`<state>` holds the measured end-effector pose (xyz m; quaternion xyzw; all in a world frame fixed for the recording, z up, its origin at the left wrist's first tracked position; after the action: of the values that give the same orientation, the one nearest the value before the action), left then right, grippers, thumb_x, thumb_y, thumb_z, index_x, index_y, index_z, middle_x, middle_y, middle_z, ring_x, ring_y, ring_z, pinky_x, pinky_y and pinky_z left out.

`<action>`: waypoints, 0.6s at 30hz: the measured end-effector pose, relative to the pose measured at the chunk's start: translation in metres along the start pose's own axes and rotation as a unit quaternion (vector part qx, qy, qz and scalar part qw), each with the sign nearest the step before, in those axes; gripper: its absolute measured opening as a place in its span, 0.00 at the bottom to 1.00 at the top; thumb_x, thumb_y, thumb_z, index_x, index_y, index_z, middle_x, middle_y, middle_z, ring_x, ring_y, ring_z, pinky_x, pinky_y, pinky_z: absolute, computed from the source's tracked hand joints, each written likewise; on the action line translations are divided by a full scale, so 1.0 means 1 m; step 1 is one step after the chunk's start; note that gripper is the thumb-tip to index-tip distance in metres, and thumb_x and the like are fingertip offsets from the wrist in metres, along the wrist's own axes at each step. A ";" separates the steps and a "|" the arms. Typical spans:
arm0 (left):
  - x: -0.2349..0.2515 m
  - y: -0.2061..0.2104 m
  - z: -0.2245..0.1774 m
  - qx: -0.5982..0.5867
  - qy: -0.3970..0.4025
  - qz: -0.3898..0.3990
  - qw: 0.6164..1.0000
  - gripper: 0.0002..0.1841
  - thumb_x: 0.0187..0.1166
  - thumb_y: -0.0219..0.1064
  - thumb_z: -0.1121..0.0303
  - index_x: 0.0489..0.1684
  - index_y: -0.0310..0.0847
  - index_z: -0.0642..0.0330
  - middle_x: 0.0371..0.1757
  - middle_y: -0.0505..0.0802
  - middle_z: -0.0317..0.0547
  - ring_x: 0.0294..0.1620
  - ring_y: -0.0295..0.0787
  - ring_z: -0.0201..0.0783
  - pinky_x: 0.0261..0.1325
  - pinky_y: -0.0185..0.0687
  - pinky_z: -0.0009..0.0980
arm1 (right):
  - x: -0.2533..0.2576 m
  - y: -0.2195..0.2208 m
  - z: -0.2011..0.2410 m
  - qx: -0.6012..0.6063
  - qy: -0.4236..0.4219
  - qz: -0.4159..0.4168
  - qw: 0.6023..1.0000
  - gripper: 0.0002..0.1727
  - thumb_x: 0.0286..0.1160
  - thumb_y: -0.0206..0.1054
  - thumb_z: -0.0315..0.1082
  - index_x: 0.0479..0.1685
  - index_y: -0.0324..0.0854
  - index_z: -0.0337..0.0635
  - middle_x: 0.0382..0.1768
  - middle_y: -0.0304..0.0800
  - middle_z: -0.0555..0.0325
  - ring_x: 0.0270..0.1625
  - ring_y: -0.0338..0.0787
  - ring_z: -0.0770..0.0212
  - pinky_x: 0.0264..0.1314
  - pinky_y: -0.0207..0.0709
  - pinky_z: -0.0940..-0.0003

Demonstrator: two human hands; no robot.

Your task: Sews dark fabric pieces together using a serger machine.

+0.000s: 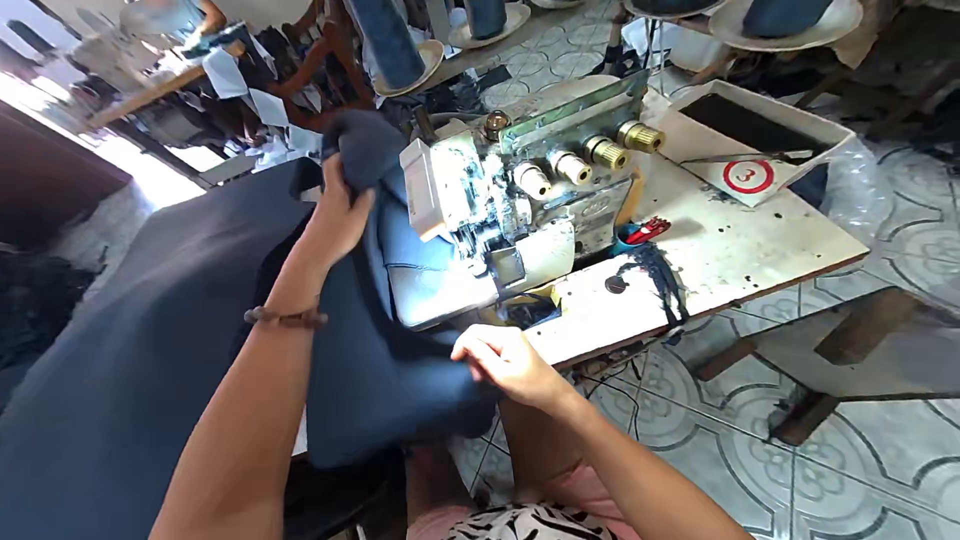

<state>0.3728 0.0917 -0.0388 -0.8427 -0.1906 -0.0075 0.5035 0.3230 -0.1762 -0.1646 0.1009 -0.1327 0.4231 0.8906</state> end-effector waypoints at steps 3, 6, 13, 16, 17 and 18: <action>-0.087 -0.006 -0.007 0.157 0.003 0.102 0.982 0.50 0.83 0.68 0.57 0.97 0.32 0.62 0.75 0.78 0.80 0.68 0.83 0.75 0.67 0.76 0.73 | -0.016 -0.041 -0.005 -0.193 -0.085 -0.097 0.973 0.10 0.78 0.65 0.31 0.36 0.90 0.36 0.31 0.91 0.59 0.33 0.85 0.79 0.40 0.79 0.84; -0.193 0.025 -0.015 0.246 -0.136 0.334 0.900 0.62 0.60 0.82 0.39 0.92 0.53 0.67 0.69 0.81 0.85 0.58 0.85 0.83 0.56 0.79 0.75 | -0.022 -0.067 -0.021 -0.285 -0.155 -0.135 0.936 0.12 0.75 0.69 0.38 0.32 0.90 0.40 0.28 0.89 0.59 0.35 0.86 0.71 0.44 0.80 0.77; -0.058 0.044 0.076 0.291 -0.158 0.395 0.857 0.42 0.57 0.87 0.44 0.62 0.84 0.74 0.74 0.79 0.77 0.79 0.71 0.75 0.75 0.68 0.71 | -0.017 -0.060 -0.025 -0.355 -0.142 -0.143 0.913 0.13 0.72 0.71 0.47 0.32 0.91 0.49 0.31 0.89 0.62 0.44 0.85 0.65 0.52 0.76 0.69; 0.045 0.035 0.096 0.319 -0.193 0.309 0.875 0.24 0.76 0.75 0.58 0.54 0.87 0.75 0.59 0.89 0.72 0.66 0.84 0.69 0.67 0.72 0.70 | -0.017 -0.063 -0.025 -0.381 -0.128 -0.171 0.900 0.11 0.72 0.69 0.46 0.32 0.89 0.49 0.31 0.88 0.64 0.43 0.84 0.68 0.52 0.76 0.73; 0.065 0.032 0.093 0.310 -0.200 0.250 0.895 0.21 0.81 0.69 0.63 0.59 0.84 0.76 0.64 0.87 0.74 0.70 0.81 0.69 0.72 0.69 0.69 | -0.017 -0.063 -0.026 -0.388 -0.123 -0.177 0.896 0.11 0.71 0.69 0.45 0.32 0.89 0.49 0.31 0.87 0.64 0.43 0.84 0.68 0.52 0.75 0.73; 0.077 0.033 0.089 0.297 -0.202 0.193 0.913 0.20 0.88 0.62 0.67 0.67 0.80 0.77 0.72 0.83 0.74 0.77 0.76 0.69 0.79 0.64 0.66 | -0.016 -0.062 -0.027 -0.394 -0.117 -0.183 0.893 0.11 0.71 0.69 0.45 0.31 0.89 0.50 0.31 0.88 0.65 0.44 0.84 0.69 0.52 0.75 0.75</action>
<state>0.4389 0.1777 -0.0944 -0.6580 -0.1155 0.3170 0.6732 0.3664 -0.2185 -0.1993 -0.1870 -0.3708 0.1508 0.8971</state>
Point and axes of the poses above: each hand's wrist, its own x-axis towards the middle knuckle, its own y-axis out of the palm, z = x × y, the point moved 4 cm from there along x, towards the middle knuckle
